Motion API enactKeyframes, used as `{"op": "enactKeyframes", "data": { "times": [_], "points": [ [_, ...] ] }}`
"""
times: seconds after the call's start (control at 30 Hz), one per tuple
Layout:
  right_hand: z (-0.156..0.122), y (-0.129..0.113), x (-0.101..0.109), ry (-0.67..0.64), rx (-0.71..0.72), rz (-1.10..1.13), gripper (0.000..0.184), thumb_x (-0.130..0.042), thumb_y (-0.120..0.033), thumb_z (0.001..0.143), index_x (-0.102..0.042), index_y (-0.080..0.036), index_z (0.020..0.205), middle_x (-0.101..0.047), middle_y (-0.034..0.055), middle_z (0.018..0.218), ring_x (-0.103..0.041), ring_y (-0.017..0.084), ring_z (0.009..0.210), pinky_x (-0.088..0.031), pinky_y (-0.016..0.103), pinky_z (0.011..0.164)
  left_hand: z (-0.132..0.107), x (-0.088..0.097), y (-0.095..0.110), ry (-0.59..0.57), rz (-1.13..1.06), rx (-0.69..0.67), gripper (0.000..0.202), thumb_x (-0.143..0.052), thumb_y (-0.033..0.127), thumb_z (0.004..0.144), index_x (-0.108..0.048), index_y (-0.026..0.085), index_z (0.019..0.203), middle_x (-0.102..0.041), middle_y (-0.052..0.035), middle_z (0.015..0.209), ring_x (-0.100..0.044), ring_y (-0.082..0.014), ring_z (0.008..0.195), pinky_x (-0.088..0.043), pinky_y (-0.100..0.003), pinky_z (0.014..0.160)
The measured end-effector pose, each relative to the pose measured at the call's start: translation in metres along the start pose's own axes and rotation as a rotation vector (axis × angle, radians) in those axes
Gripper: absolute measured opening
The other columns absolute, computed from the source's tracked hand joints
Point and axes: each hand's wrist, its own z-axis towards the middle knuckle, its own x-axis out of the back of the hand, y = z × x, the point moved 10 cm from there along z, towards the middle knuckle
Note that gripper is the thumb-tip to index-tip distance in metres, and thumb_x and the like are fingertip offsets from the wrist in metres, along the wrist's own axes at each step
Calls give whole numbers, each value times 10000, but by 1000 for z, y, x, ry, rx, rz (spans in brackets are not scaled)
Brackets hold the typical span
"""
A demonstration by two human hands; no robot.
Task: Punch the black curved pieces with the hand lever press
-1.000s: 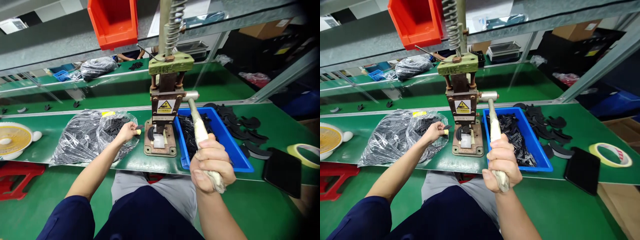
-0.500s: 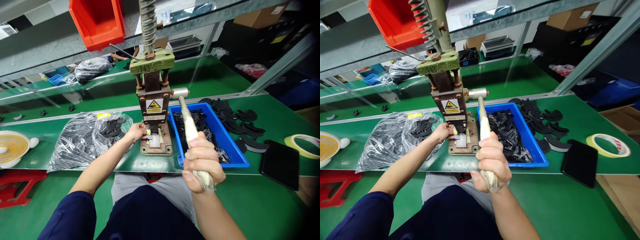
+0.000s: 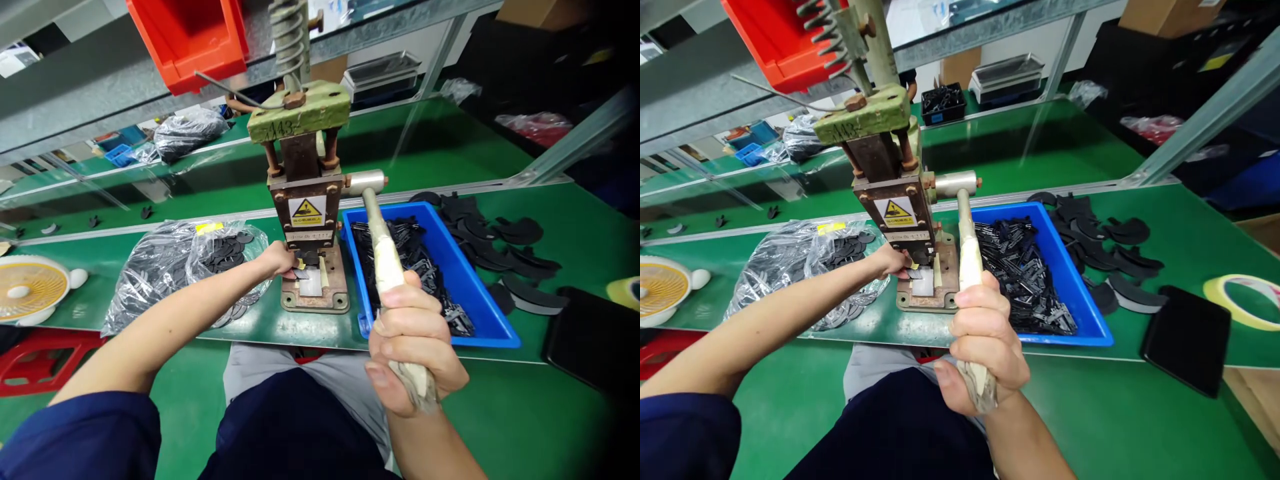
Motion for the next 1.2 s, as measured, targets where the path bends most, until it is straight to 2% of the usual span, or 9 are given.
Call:
{"op": "enactKeyframes", "data": {
  "times": [0.1,0.3,0.53,0.63,0.77,0.9,1.07,1.13,1.2],
  "points": [
    [6,-10,2,35,100,54,125,-666,-281,710,-556,-235,749,-596,-27,759,-628,210,868,-490,546,1026,5,-4,-6,-25,67,46,268,-757,-1,666,-543,141,589,-487,35,428,-575,-146,405,-511,-227,428],
    [6,-7,0,61,103,56,128,-662,-319,728,-549,-259,721,-599,-42,743,-629,209,839,-500,559,1010,5,-8,-7,-82,66,35,243,-755,47,663,-558,157,571,-519,25,412,-602,-157,420,-509,-211,431],
    [8,-13,-3,-25,117,38,132,-692,-269,710,-568,-246,751,-620,-17,743,-630,227,874,-492,591,1003,-7,23,13,83,143,-256,203,-829,144,666,-664,158,783,-636,9,578,-675,-168,602,-559,-230,601],
    [14,-17,-3,-16,128,30,123,-666,-309,745,-561,-247,760,-612,-22,744,-624,219,857,-494,594,993,-6,23,3,62,34,-281,216,-837,144,670,-670,137,807,-655,2,626,-649,-137,599,-542,-210,590],
    [35,-25,-2,85,180,69,147,-679,-341,763,-581,-259,837,-595,-35,749,-616,199,816,-514,545,957,-6,4,-9,-90,-212,-205,198,-803,61,674,-646,110,785,-611,29,595,-580,-85,515,-504,-184,533],
    [75,-34,-8,131,255,141,332,-748,-280,705,-641,-255,1018,-622,-12,813,-630,200,815,-545,479,893,-15,-4,-15,-143,-409,-121,231,-736,10,701,-611,131,854,-604,54,611,-574,-75,494,-506,-181,496],
    [116,-29,-21,116,126,146,536,-742,-315,753,-613,-293,1272,-644,49,1147,-624,242,1124,-516,486,1043,-25,8,-15,-138,-555,-212,240,-733,17,667,-615,116,851,-634,33,625,-580,-88,500,-490,-185,470],
    [106,-21,-21,142,29,96,602,-746,-330,769,-557,-293,1339,-596,59,1323,-552,268,1298,-463,509,1123,-30,17,-15,-147,-587,-281,260,-767,40,631,-640,106,849,-655,19,645,-584,-94,515,-493,-196,484],
    [77,-1,-19,194,-145,0,566,-724,-342,802,-546,-265,1334,-573,84,1369,-540,274,1313,-474,511,1106,-36,26,-16,-163,-611,-345,297,-808,77,594,-667,101,855,-678,5,681,-602,-105,552,-516,-218,527]
  ]
}}
